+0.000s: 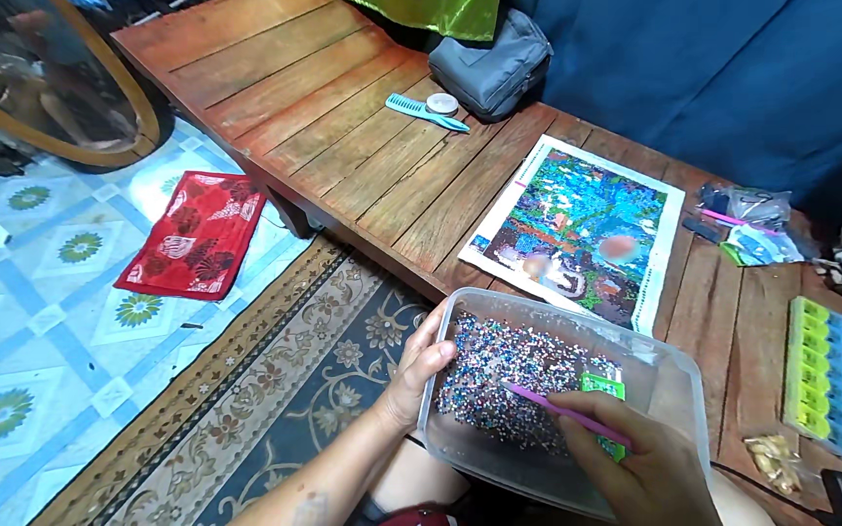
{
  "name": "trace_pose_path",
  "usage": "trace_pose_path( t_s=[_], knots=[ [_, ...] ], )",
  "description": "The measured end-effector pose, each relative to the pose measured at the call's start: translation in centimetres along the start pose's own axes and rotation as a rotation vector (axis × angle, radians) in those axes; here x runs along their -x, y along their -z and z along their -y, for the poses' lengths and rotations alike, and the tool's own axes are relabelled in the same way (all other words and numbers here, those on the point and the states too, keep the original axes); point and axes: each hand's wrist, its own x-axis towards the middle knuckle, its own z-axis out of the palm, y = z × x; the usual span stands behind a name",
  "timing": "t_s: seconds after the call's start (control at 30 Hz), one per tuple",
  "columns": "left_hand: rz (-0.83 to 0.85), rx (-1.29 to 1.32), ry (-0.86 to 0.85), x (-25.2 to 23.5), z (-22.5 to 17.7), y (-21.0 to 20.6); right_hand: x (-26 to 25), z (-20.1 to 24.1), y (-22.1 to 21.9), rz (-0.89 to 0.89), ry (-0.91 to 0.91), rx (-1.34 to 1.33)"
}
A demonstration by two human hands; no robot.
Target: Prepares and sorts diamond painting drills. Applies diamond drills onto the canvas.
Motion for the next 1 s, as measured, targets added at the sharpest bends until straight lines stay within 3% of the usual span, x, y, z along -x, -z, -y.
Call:
trace_pose_path(
  t_s=[0.37,1.0],
  knots=[
    [-0.002,-0.077,-0.047,0.1,-0.1,-0.4,-0.9,1.2,-0.4,0.038,0.017,0.126],
    [0.031,-0.076,-0.069,0.0,-0.1,-0.2,-0.4,-0.6,0.7,0.001,-0.188,-0.165]
  ],
)
